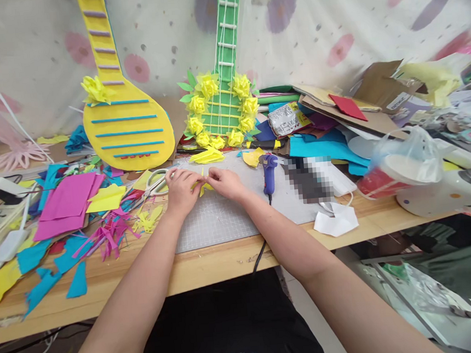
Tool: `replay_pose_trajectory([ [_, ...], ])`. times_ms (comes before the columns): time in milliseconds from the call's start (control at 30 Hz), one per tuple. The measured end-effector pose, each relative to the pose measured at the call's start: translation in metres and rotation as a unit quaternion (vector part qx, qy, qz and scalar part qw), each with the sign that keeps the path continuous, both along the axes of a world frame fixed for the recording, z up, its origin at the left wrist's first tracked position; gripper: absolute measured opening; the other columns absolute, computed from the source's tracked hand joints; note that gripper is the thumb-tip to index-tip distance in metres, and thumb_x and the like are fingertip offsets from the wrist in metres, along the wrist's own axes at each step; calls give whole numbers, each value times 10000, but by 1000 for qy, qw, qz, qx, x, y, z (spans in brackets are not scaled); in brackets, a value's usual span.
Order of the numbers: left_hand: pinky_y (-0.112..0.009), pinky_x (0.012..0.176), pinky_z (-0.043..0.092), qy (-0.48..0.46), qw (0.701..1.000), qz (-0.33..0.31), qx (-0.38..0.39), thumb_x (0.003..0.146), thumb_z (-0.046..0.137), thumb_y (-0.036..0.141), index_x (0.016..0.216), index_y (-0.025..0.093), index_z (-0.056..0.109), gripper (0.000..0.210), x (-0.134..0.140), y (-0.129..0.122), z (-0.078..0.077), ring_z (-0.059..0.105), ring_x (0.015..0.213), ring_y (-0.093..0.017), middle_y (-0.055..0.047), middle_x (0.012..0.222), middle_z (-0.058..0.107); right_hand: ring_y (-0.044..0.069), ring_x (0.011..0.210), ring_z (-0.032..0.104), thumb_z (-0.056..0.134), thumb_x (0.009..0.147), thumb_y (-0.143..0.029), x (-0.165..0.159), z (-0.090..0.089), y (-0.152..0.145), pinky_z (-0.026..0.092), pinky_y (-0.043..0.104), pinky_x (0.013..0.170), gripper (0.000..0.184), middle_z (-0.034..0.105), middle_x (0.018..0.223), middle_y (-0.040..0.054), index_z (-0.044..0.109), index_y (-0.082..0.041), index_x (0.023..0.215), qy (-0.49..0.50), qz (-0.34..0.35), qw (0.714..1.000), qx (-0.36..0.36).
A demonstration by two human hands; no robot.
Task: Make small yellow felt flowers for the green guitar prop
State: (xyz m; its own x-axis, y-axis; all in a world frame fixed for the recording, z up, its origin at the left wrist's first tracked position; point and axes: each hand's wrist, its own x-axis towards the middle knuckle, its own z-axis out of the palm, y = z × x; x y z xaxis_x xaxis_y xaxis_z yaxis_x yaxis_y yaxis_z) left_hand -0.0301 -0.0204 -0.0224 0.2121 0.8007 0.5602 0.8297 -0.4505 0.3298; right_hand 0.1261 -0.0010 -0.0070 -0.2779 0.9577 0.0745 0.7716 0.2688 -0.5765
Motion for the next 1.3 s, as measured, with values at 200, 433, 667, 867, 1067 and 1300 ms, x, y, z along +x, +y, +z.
replay_pose_trajectory([
  [200, -454, 1031, 234, 7, 1000, 6, 13, 836, 521, 312, 773, 265, 629, 133, -1, 1, 0, 554, 956, -221, -14, 861, 683, 143, 712, 497, 389, 884, -355, 5, -3, -1, 334, 250, 638, 251, 597, 781, 12, 582, -198, 856, 23, 23, 999, 33],
  [433, -474, 1047, 210, 38, 999, 30, -5, 848, 488, 265, 802, 233, 593, 118, 3, -3, 4, 547, 967, -242, -46, 878, 667, 150, 932, 518, 470, 873, -259, 9, -10, 1, 395, 267, 817, 172, 564, 1019, 56, 591, -188, 973, 62, 109, 979, 159],
  [667, -491, 1071, 166, 63, 997, 36, -36, 833, 516, 274, 791, 227, 602, 107, 0, -7, 7, 548, 1000, -246, -47, 887, 673, 142, 861, 513, 500, 872, -220, 2, -13, 4, 383, 266, 792, 120, 564, 906, 45, 605, -163, 857, 56, 109, 983, 139],
  [867, -502, 1055, 187, 38, 998, 40, -34, 776, 600, 305, 753, 232, 621, 80, -4, -5, 6, 554, 996, -245, -35, 871, 683, 143, 844, 519, 499, 876, -219, 0, -13, 5, 386, 270, 785, 130, 570, 896, 50, 610, -156, 851, 49, 119, 982, 135],
  [1067, -518, 1045, 182, 20, 999, 35, 3, 788, 598, 318, 725, 252, 651, 105, -5, -5, 6, 545, 972, -246, -22, 833, 701, 149, 847, 522, 460, 900, -246, 1, -15, 7, 390, 278, 786, 179, 578, 900, 56, 613, -157, 869, 43, 137, 977, 158],
  [1300, -529, 1056, 135, 18, 998, 30, 44, 825, 554, 333, 753, 286, 691, 162, -6, -4, 4, 525, 979, -250, 1, 855, 721, 160, 915, 509, 487, 879, -226, 5, -14, 3, 404, 291, 827, 140, 550, 989, 67, 580, -165, 965, 75, 144, 971, 178],
])
